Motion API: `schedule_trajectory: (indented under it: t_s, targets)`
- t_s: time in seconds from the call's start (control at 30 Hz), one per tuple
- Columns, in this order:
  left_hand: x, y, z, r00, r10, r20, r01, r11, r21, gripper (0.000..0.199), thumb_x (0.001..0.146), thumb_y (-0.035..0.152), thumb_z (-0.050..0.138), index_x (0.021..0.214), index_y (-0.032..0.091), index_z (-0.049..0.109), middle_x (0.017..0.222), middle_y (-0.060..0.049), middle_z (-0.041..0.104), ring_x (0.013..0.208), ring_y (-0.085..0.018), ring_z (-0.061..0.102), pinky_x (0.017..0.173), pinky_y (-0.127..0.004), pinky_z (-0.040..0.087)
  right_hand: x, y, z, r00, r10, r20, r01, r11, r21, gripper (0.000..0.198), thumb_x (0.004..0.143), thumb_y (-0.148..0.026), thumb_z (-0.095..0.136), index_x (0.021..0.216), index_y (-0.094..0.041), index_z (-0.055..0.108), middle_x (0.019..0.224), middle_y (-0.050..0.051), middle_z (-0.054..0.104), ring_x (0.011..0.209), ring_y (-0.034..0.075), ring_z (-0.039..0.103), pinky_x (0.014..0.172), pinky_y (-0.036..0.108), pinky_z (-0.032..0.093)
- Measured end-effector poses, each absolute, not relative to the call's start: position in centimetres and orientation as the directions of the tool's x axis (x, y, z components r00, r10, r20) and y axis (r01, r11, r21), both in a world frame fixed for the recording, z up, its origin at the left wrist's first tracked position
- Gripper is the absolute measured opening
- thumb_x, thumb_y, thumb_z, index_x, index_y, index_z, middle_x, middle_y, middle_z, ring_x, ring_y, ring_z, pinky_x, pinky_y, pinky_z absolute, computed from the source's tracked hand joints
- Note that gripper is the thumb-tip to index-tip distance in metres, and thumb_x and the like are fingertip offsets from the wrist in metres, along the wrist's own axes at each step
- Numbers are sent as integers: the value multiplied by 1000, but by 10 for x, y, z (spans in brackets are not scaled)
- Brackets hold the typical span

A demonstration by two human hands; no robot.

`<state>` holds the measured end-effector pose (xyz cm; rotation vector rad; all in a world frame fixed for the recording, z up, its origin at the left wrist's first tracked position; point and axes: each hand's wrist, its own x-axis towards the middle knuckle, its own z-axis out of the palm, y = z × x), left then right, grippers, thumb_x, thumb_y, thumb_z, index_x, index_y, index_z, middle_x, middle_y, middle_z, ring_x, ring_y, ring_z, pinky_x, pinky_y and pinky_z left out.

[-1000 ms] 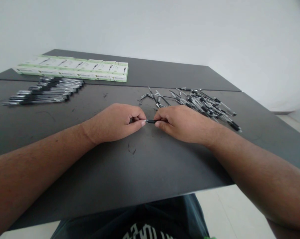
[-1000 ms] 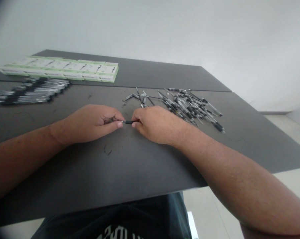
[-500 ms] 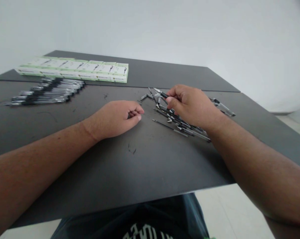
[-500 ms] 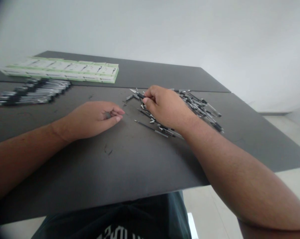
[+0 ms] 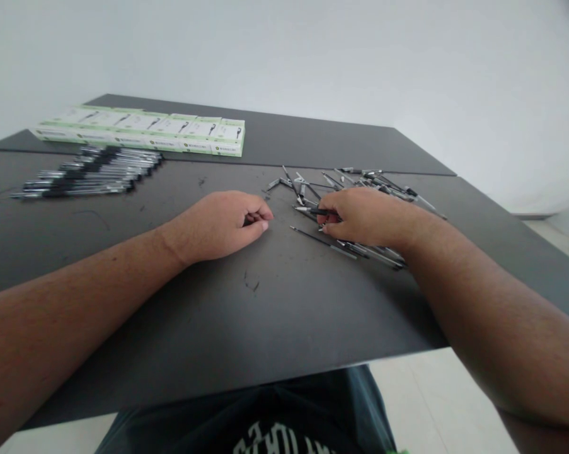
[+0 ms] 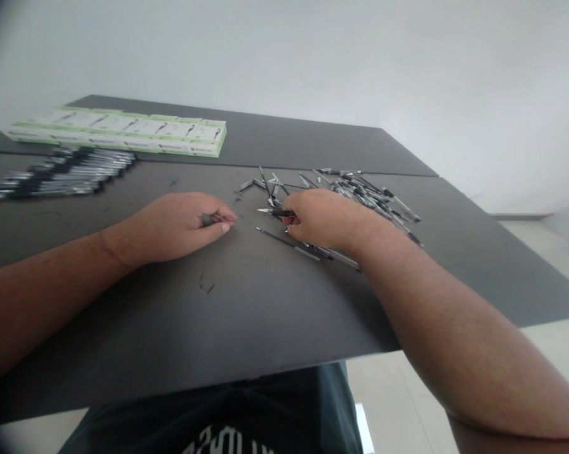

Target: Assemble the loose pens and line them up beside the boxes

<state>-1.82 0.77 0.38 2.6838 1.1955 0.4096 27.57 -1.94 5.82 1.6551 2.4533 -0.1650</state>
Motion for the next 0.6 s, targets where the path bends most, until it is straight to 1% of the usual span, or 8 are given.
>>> schedule_trajectory:
  t_s: [0.1,0.27,0.4,0.6]
  targets:
    - [-18,8,4,646,742,179,695,-669,262,47,99,49,51,119,23,85,116,-7,90,109,-27,83,99,-38,61,274,-19,55,-370,900,-230,924,383,8,15,98,-27,70,109,-24,80,100,8,85,86,25,74,73,35,43]
    - [-18,8,4,647,743,170,699,-667,258,47,99,49,51,119,23,85,115,-7,89,108,-27,82,99,-37,61,271,-21,52,-396,892,-221,912,410,19,15,98,-25,70,107,-25,82,103,8,86,90,26,76,74,35,44]
    - [-18,9,4,641,752,156,710,-658,252,48,99,49,51,120,24,86,115,-7,89,109,-27,82,100,-38,61,267,-24,54,-384,897,-218,915,401,41,14,99,-23,70,106,-24,82,104,9,87,94,27,77,75,36,45]
    - [-17,9,6,634,762,134,726,-645,238,48,99,49,51,122,26,86,116,-6,89,110,-28,81,102,-39,61,266,-25,51,-383,896,-224,910,407,72,16,102,-26,66,105,-22,82,105,11,87,93,28,77,75,37,46]
